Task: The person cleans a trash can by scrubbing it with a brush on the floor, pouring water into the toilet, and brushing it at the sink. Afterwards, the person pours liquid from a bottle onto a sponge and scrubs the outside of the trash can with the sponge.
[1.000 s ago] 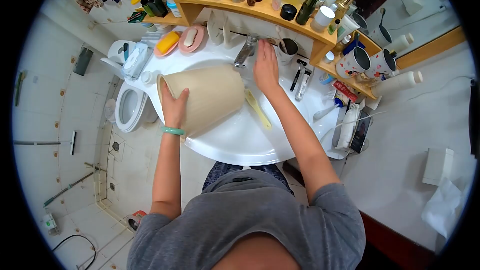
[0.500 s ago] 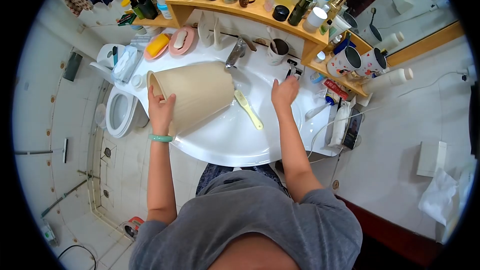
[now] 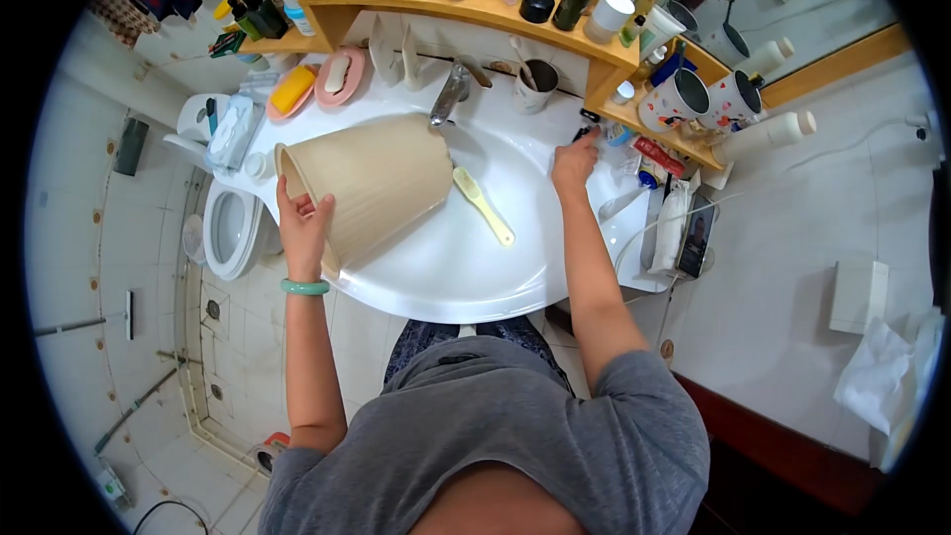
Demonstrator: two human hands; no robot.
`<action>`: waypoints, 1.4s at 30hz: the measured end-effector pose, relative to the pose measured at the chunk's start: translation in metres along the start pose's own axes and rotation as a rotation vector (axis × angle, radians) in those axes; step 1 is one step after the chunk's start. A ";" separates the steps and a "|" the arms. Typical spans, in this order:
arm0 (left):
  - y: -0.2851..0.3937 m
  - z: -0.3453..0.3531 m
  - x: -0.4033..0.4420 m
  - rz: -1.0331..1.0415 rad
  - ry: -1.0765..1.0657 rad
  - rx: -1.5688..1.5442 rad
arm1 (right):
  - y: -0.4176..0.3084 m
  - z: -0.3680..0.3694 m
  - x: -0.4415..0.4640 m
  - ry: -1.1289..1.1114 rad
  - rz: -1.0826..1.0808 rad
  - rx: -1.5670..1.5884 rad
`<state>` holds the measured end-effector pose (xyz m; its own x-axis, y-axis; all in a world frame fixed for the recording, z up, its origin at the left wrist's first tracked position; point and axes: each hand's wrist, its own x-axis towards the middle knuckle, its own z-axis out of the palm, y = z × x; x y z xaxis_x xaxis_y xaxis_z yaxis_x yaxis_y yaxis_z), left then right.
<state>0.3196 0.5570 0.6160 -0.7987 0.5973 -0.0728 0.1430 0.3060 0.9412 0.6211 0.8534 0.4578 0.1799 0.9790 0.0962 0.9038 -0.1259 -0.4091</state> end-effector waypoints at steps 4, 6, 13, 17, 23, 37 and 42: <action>-0.007 -0.001 0.000 0.000 -0.015 -0.038 | 0.020 -0.008 -0.008 0.081 0.072 -0.068; -0.005 0.000 -0.001 -0.001 -0.022 -0.045 | 0.023 -0.013 -0.012 0.092 0.113 -0.148; 0.002 -0.006 -0.013 0.022 -0.004 -0.045 | 0.021 -0.021 -0.016 0.187 -0.079 -0.307; -0.002 -0.008 -0.019 0.077 -0.001 0.016 | 0.006 -0.021 0.009 0.207 -0.374 -0.307; -0.005 -0.006 -0.031 0.116 0.008 0.040 | -0.011 0.002 0.064 0.129 -0.684 -0.354; -0.013 -0.027 -0.050 0.090 0.084 0.107 | -0.008 -0.021 0.061 -0.064 -0.909 -0.431; -0.017 -0.036 -0.059 0.086 0.134 0.056 | -0.034 -0.081 0.017 -0.348 -0.748 -0.336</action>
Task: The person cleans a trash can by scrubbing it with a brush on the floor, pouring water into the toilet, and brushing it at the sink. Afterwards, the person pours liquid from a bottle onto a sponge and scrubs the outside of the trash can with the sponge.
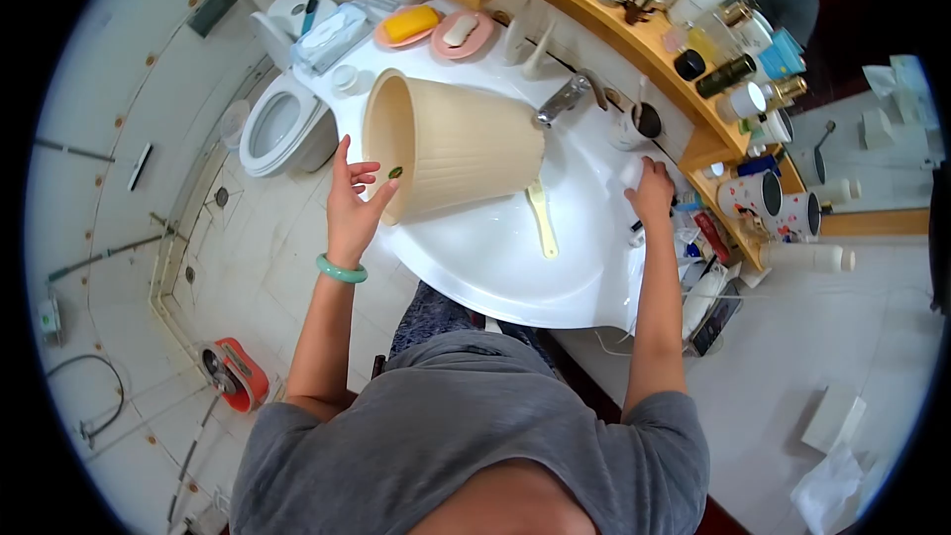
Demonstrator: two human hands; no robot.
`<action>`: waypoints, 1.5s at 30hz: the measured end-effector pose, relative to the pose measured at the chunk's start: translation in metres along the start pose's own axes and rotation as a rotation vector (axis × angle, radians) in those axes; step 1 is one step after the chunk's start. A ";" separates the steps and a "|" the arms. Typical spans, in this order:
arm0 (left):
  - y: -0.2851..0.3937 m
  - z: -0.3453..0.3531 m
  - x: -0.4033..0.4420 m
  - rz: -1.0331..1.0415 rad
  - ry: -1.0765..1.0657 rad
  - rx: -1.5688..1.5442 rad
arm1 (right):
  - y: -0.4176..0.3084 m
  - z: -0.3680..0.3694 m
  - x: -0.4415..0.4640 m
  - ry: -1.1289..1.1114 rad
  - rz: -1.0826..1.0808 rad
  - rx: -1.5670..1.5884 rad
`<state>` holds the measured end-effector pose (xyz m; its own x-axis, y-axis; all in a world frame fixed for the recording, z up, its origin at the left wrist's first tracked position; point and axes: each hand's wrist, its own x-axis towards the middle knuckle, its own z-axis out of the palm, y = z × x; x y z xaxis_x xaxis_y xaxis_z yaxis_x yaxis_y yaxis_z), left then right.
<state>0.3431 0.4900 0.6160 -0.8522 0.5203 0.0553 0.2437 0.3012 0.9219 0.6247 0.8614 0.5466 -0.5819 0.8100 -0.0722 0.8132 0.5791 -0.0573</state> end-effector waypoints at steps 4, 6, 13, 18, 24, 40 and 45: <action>-0.010 -0.009 -0.012 -0.028 0.082 -0.016 | -0.008 0.032 -0.014 0.218 -0.117 0.495; -0.016 -0.015 -0.020 -0.083 0.105 -0.056 | -0.014 0.038 -0.020 -0.081 0.060 1.047; -0.043 -0.044 -0.030 -0.258 0.206 -0.209 | -0.061 0.049 -0.059 -0.739 0.545 2.314; -0.075 -0.063 0.022 -0.245 0.210 -0.168 | -0.079 0.064 -0.067 -0.850 0.572 2.109; -0.117 -0.059 0.100 -0.231 0.182 -0.167 | -0.103 0.080 -0.081 -0.737 0.789 1.795; -0.163 0.007 0.191 -0.017 0.383 0.072 | -0.155 0.087 -0.099 -0.429 0.891 1.561; -0.175 0.018 0.203 0.034 0.388 0.076 | -0.140 0.080 -0.107 -0.529 0.827 1.797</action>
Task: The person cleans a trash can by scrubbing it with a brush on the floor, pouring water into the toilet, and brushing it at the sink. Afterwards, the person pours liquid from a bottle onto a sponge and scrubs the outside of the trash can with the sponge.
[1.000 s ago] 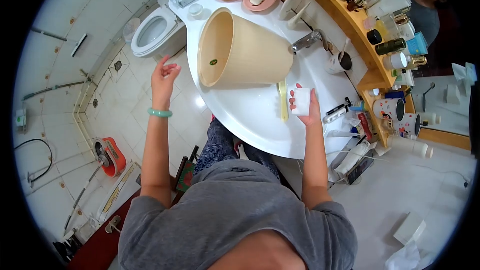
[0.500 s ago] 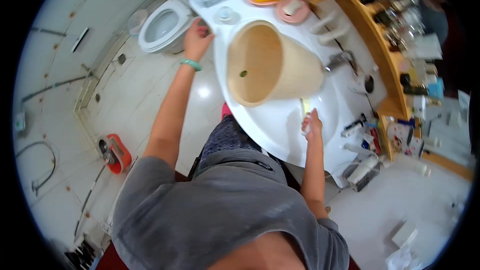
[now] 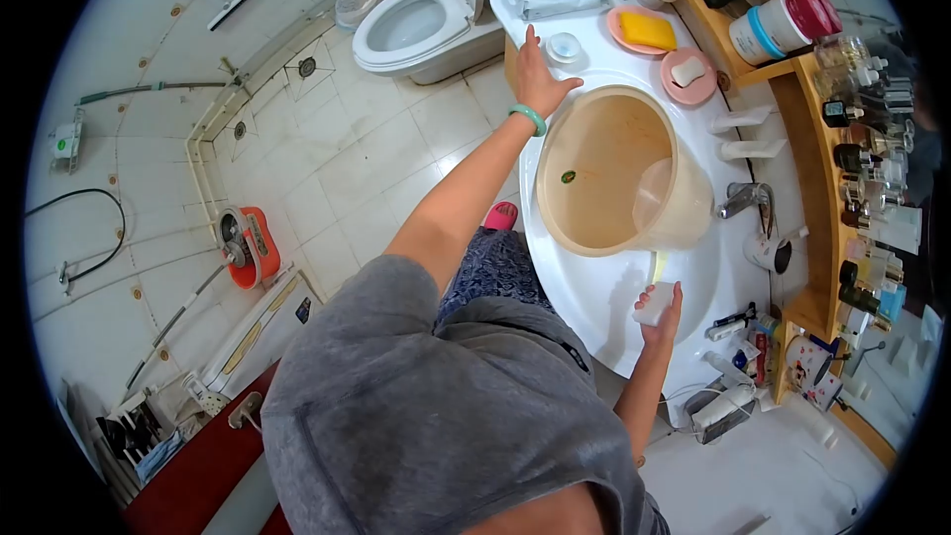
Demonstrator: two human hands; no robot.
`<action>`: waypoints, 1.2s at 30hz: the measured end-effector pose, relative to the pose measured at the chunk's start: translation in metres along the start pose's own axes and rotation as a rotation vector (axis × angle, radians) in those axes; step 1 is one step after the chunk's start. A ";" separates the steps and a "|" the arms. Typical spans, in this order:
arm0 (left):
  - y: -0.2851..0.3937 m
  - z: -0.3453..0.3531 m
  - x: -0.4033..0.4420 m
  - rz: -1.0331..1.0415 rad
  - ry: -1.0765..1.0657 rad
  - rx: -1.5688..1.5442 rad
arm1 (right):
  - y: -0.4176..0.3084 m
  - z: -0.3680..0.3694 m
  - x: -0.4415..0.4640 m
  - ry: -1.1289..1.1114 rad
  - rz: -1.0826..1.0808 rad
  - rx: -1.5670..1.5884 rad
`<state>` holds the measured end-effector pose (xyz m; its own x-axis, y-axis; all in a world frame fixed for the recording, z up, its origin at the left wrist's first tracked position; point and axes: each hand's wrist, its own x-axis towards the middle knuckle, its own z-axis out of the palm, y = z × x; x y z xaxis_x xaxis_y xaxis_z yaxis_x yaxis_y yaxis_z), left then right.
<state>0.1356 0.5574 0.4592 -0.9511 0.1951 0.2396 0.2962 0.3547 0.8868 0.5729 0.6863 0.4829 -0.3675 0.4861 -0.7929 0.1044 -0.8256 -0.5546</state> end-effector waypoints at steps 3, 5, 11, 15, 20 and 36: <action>0.002 0.008 0.004 -0.031 -0.010 -0.084 | -0.002 -0.009 -0.009 -0.068 0.031 0.256; -0.004 0.014 0.007 -0.037 -0.027 -0.106 | -0.001 -0.019 -0.010 -0.049 0.044 0.259; -0.008 0.026 0.014 -0.056 0.037 -0.045 | 0.000 -0.030 -0.017 -0.033 -0.004 0.335; 0.001 0.022 0.017 -0.079 0.061 -0.076 | -0.003 -0.021 -0.030 -0.074 -0.007 0.386; 0.068 -0.021 0.012 0.214 -0.134 -0.160 | -0.015 0.005 -0.054 -0.041 -0.066 0.421; 0.306 -0.027 -0.065 1.066 -1.032 -0.085 | -0.073 0.106 -0.084 -0.460 -0.323 0.577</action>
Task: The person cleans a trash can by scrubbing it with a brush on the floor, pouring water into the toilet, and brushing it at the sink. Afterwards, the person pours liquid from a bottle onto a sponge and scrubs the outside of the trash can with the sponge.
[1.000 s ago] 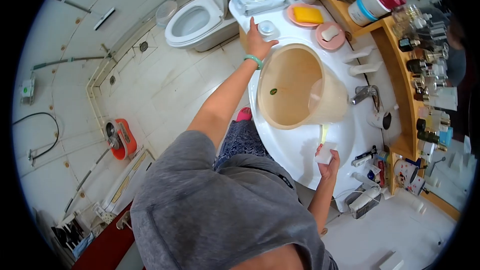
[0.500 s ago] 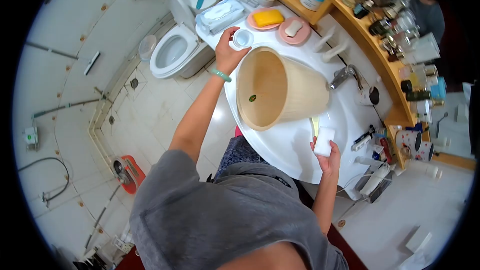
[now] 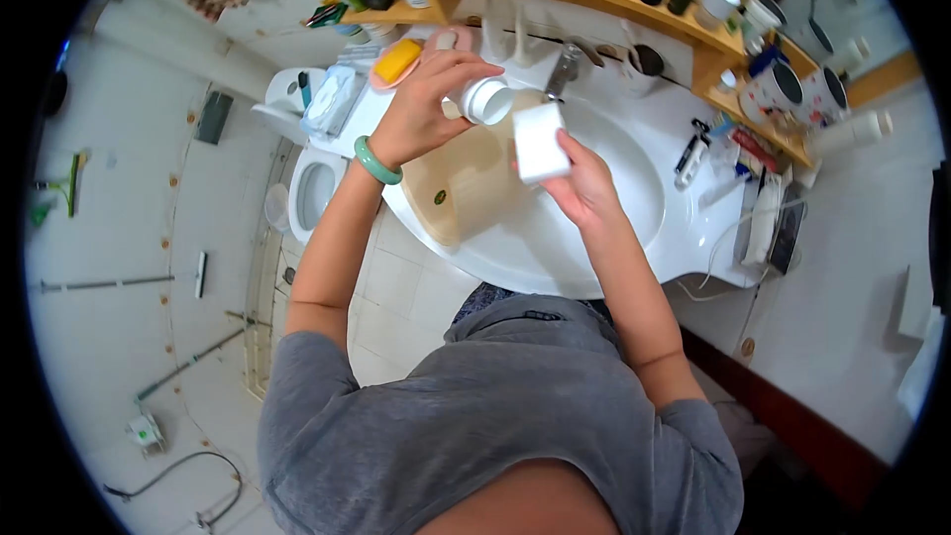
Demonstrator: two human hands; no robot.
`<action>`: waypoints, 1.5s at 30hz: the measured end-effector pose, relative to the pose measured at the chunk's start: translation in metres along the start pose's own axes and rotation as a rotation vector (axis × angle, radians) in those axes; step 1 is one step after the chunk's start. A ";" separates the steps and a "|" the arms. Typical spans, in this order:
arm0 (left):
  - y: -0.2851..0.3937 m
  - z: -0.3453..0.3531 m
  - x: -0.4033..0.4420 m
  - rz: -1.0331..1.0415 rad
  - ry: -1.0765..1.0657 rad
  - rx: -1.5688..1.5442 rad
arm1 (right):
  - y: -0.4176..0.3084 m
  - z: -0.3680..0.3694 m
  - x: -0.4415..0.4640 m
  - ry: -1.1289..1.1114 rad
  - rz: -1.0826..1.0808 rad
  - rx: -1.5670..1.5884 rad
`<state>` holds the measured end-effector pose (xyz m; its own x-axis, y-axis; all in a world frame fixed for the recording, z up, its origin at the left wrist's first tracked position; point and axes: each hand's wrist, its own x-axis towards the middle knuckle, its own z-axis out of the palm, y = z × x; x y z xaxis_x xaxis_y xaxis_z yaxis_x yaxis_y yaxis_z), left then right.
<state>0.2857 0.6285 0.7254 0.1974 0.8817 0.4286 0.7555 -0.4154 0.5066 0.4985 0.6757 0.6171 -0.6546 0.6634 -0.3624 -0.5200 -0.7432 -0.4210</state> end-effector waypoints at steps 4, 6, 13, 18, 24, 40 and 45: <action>0.018 0.005 0.022 0.075 -0.116 0.158 | -0.006 0.022 -0.007 0.035 -0.016 0.058; 0.024 0.007 0.030 0.091 -0.141 0.145 | -0.011 0.028 -0.012 0.047 -0.018 0.089; 0.041 0.016 0.047 0.170 -0.164 0.200 | -0.016 0.027 -0.013 -0.021 -0.017 0.126; 0.043 0.016 0.053 0.204 -0.207 0.301 | -0.015 0.025 -0.007 -0.083 -0.014 0.154; 0.045 0.016 0.058 0.221 -0.244 0.351 | -0.017 0.029 -0.004 -0.065 0.028 0.198; 0.045 0.017 0.052 0.210 -0.213 0.371 | -0.013 0.020 0.005 -0.054 0.053 0.172; 0.032 0.015 0.043 0.164 -0.184 0.352 | -0.010 0.015 0.012 -0.060 0.087 0.149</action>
<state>0.3274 0.6561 0.7490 0.4172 0.8486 0.3253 0.8653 -0.4803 0.1431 0.4881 0.6900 0.6292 -0.7296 0.5933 -0.3401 -0.5329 -0.8049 -0.2611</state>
